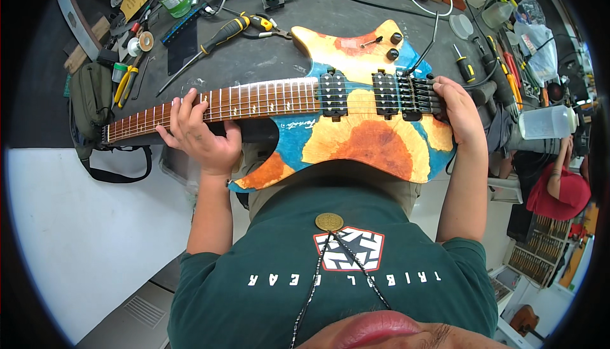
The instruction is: The person uses a screwdriver to tighten screws on a guitar bridge, then checks the strings by hand.
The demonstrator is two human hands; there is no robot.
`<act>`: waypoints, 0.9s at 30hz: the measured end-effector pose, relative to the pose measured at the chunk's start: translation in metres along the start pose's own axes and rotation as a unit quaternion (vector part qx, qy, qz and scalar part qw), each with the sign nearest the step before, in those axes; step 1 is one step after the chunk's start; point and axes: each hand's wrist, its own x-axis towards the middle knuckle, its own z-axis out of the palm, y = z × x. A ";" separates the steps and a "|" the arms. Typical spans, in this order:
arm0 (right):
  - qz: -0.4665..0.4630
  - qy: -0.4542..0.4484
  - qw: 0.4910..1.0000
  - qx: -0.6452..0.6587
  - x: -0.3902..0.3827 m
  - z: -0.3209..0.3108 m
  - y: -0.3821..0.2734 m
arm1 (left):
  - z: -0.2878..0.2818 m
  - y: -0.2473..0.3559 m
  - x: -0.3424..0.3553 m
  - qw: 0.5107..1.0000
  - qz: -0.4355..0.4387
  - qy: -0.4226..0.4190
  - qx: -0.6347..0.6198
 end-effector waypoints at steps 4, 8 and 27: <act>-0.033 0.016 0.999 -0.023 0.001 -0.002 0.003 | 0.000 0.000 0.000 1.000 0.001 0.004 0.000; 0.020 0.007 1.000 -0.002 0.015 -0.035 0.021 | 0.000 0.001 0.001 1.000 0.000 0.004 0.001; -0.002 -0.027 1.000 -0.003 0.006 -0.012 0.004 | -0.001 -0.001 -0.001 1.000 -0.001 -0.003 0.001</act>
